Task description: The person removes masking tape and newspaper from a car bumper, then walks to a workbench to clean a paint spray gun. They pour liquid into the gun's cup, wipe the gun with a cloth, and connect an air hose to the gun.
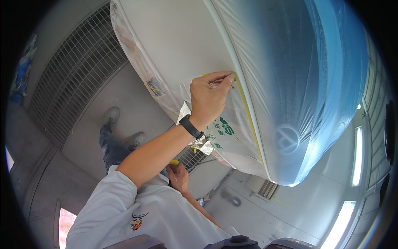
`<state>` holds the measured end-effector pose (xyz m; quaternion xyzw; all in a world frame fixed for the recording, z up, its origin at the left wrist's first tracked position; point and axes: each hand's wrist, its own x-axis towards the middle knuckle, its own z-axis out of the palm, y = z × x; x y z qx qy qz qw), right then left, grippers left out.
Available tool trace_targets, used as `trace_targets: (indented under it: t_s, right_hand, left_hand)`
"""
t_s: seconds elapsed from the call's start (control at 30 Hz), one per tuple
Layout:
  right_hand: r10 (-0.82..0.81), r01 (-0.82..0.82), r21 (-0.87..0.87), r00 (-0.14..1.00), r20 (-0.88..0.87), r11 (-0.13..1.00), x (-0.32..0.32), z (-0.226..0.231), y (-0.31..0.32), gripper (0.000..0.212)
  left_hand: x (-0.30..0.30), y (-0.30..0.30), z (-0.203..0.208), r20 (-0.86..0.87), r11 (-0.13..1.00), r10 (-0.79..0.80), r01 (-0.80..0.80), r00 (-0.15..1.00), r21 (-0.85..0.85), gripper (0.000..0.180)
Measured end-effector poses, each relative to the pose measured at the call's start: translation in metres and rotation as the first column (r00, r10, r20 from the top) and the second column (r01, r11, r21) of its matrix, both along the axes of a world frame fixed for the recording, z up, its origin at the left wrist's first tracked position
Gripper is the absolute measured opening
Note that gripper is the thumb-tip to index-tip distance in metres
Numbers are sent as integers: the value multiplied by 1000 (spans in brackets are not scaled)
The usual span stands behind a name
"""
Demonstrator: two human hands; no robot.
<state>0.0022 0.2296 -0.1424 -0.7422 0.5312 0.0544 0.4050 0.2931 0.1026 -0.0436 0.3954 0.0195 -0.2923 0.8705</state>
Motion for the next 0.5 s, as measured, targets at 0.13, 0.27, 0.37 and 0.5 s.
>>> trace_targets:
  t_s: [0.13,0.27,0.37,0.5]
  right_hand:
    - [-21,21,5,1000,-2,1000,4,2,2,28]
    - [-34,34,11,999,14,999,4,4,4,28]
    - [-57,57,22,998,0,998,1,4,6,29]
    - [-80,80,45,997,7,996,-4,2,8,30]
  left_hand:
    - [-2,1,1,-19,1000,0,0,1000,10,24]
    - [-4,1,2,-43,999,5,-6,999,-33,25]
    - [-2,2,3,-36,1000,-18,18,999,1,27]
    - [2,4,5,-25,997,-55,56,998,46,29]
